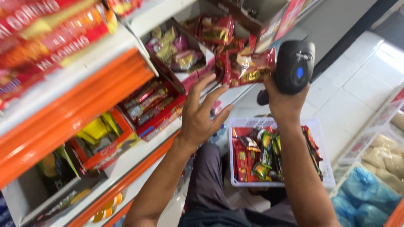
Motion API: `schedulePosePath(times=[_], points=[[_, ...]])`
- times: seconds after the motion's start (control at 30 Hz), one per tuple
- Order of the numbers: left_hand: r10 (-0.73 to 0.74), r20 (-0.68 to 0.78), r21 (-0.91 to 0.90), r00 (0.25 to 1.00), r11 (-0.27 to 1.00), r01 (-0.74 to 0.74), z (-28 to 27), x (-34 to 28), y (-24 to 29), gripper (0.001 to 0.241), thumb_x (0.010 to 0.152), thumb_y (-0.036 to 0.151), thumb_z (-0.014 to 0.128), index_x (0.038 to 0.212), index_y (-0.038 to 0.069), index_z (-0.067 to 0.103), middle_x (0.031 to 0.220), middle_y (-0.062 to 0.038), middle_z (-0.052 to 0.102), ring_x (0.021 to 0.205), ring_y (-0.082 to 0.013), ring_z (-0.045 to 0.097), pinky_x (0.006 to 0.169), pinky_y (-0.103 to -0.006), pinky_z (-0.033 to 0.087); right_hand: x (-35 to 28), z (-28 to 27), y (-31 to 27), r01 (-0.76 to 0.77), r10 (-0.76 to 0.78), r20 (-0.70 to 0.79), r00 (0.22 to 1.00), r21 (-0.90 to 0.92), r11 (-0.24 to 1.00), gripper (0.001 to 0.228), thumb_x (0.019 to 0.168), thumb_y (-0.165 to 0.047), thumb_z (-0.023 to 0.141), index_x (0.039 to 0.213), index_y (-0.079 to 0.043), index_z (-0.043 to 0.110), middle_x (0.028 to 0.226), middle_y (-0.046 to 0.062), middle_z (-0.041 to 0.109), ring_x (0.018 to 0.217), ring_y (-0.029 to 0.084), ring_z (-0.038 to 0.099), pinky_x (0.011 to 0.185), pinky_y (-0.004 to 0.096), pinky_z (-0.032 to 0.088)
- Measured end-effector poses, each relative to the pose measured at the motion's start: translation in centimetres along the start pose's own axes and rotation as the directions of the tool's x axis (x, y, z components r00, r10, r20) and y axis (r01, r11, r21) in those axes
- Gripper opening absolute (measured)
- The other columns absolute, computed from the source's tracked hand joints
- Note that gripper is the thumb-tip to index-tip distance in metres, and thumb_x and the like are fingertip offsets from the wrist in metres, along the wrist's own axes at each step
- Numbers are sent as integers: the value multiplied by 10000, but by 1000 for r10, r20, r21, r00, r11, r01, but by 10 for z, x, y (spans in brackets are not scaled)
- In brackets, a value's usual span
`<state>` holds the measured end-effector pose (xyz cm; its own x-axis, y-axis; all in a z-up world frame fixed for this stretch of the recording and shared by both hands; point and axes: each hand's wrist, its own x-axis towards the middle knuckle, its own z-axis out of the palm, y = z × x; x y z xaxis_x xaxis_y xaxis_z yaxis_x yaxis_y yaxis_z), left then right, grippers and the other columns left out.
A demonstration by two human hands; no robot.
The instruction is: The person scans barcodes on various snack packages and a box of biscuits using a handheld scanner, then places them into a white plastic basket and onto retail shelves.
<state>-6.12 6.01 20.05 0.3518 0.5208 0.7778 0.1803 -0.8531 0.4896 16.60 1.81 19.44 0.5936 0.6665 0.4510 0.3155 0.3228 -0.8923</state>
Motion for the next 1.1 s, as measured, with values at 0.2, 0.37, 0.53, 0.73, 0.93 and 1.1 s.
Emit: schedulePosePath(times=[0.2,0.37,0.53,0.73,0.93,1.1], points=[[-26,51,289,998,957,10,7,43,-13,453,909,222,779,1324,114,632,1350,-111,589,1308,-321,555,1251,-583,293,69,36,-18,321,-308,93,947,-333,887,231,883,-92,815,1064,7,711,897,124,744,825,231,739,789,379,569],[-38,93,445,995,896,-7,18,54,-25,513,904,275,754,1355,83,601,1376,-156,580,1305,-339,535,1229,-644,211,92,60,-26,378,-235,368,900,-386,842,257,800,-92,792,997,3,656,873,178,698,829,371,688,756,444,540],[-97,127,500,987,866,20,24,53,-26,576,909,322,731,1407,82,572,1390,-137,595,1307,-338,507,1201,-688,171,77,72,-25,632,-568,285,772,-438,639,319,770,-53,788,1053,2,652,1020,235,663,955,445,612,835,500,508],[-171,170,501,970,863,64,32,66,-30,580,880,362,742,1334,43,574,1340,-91,621,1334,-331,478,1131,-765,140,68,70,-23,511,-400,339,852,-365,778,213,795,-55,722,981,-20,625,924,188,690,921,437,622,817,511,503],[-261,186,596,947,796,102,37,78,-28,458,868,400,765,1165,67,660,1188,-103,625,1275,-296,502,1142,-774,154,77,71,-24,401,-246,388,888,-391,828,262,744,-71,709,977,-6,609,893,201,680,902,451,614,798,521,492],[-291,154,605,944,784,143,35,84,-16,492,841,388,778,1199,61,698,1173,-99,607,1240,-303,494,1126,-824,93,73,65,-30,254,-105,393,914,-349,902,312,765,-136,767,1021,-15,635,867,209,709,865,411,692,758,446,535]])
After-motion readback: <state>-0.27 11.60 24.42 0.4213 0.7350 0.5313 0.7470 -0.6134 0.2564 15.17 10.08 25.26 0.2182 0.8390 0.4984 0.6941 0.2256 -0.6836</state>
